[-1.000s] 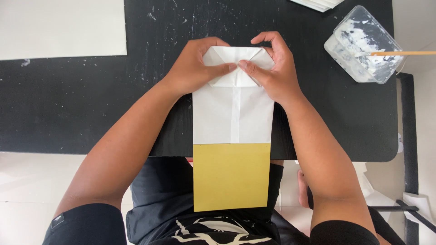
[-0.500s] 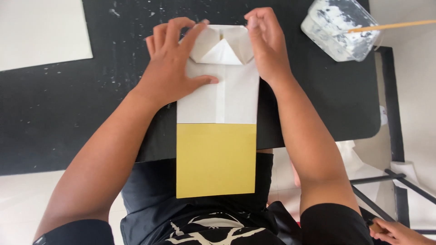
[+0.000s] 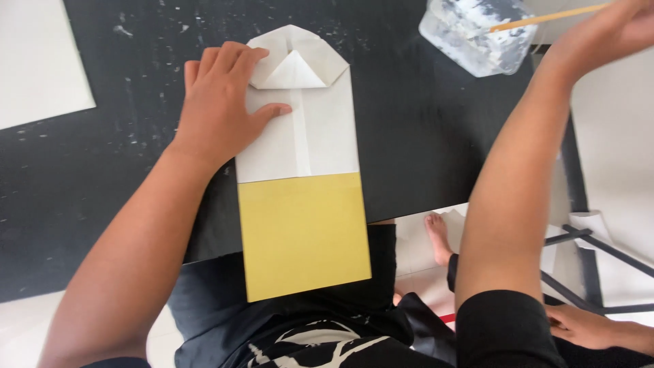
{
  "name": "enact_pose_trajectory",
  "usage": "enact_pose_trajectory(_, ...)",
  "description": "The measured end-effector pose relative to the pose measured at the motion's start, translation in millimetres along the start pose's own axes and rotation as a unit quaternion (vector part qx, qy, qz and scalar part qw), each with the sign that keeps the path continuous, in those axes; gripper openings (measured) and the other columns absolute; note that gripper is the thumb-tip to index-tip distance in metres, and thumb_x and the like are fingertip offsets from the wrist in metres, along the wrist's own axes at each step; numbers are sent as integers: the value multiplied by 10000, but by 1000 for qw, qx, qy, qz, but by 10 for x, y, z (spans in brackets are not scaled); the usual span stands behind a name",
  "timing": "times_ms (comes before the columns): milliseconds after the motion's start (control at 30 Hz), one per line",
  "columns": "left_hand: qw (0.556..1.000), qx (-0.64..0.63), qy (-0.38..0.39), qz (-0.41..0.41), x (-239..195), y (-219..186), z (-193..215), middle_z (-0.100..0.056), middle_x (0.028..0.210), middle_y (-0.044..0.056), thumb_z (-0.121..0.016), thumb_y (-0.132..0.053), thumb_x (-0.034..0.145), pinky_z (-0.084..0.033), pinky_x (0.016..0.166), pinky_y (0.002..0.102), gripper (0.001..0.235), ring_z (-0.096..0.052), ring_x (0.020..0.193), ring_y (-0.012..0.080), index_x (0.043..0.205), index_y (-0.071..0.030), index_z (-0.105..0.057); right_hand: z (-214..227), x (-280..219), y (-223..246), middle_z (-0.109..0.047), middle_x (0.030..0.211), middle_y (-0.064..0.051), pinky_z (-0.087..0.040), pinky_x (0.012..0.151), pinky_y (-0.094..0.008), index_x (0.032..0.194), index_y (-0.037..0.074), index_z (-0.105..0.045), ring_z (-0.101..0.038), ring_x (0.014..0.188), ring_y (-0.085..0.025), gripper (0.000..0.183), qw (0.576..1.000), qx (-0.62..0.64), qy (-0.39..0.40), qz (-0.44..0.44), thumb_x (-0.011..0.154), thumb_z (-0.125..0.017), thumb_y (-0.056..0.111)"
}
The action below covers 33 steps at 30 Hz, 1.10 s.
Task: Manually assembling a paper bag by folding the top edges and applying glue with a brush.
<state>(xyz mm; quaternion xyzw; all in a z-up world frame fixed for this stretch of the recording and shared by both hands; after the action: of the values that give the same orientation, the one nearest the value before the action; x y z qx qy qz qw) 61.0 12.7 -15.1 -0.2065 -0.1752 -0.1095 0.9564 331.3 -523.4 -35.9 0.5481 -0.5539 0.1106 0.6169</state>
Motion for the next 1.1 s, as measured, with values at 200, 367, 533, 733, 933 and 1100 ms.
enact_pose_trajectory(200, 1000, -9, 15, -2, -4, -27, 11, -545, 1257, 90, -853, -413, 898, -327, 918, 464, 672, -490, 1126, 345, 1402, -50, -594, 294, -194, 478, -398, 851, -83, -323, 577, -411, 1017, 33, -629, -351, 667, -223, 509, 913, 19, -272, -303, 621, -758, 327)
enact_pose_trajectory(367, 998, -47, 28, 6, -43, -54, 63, -566, 1331, 94, -847, -347, 898, -295, 965, 464, 628, -490, 1201, 343, 1387, -55, -581, -184, -429, 654, -499, 977, -31, -403, 644, -299, 1008, 116, -667, -462, 691, -155, 570, 827, -20, -62, -559, 508, -817, 345)
enact_pose_trajectory(533, 998, -49, 35, 1, -62, -44, 81, -564, 1374, 111, -837, -353, 905, -275, 962, 471, 633, -477, 1226, 342, 1396, -53, -575, -153, -315, 458, -618, 866, 1, -357, 534, -254, 977, 156, -706, -461, 631, -98, 123, 923, -72, 79, -369, 931, -686, 268)
enact_pose_trajectory(733, 998, -47, 40, 2, -60, -44, 82, -563, 1390, 109, -828, -363, 906, -275, 954, 466, 627, -474, 1244, 333, 1391, -48, -586, -255, -174, 796, -685, 1076, -245, -486, 549, -436, 1240, -13, -613, -520, 565, -322, 231, 985, 80, 154, -10, 1118, -577, 180)
enact_pose_trajectory(933, 998, -46, 49, 3, -65, -56, 92, -562, 1410, 124, -806, -372, 917, -267, 948, 463, 616, -472, 1258, 326, 1390, -38, -596, -413, -370, 779, -712, 1440, -299, -571, 709, -530, 1548, 129, -465, -652, 703, -459, 325, 957, 118, 260, 42, 1230, -530, 150)
enact_pose_trajectory(1100, 997, -48, 56, 4, -70, -55, 87, -551, 1427, 134, -798, -366, 925, -263, 948, 473, 616, -454, 1279, 331, 1402, -33, -594, -677, -469, 1322, -590, 924, -224, -573, 708, -463, 1249, -34, -515, -665, 697, -363, 310, 930, 50, 341, 129, 1219, -481, 273)
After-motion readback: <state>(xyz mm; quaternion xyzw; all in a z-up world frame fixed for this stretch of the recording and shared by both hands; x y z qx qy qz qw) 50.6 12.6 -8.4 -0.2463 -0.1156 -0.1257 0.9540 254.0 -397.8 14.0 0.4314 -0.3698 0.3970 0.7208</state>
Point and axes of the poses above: each hand's wrist, its own x-axis towards the middle knuckle, its own z-axis out of the back of the hand, y = z × x, the point moved 5 cm from there along x, towards the middle knuckle
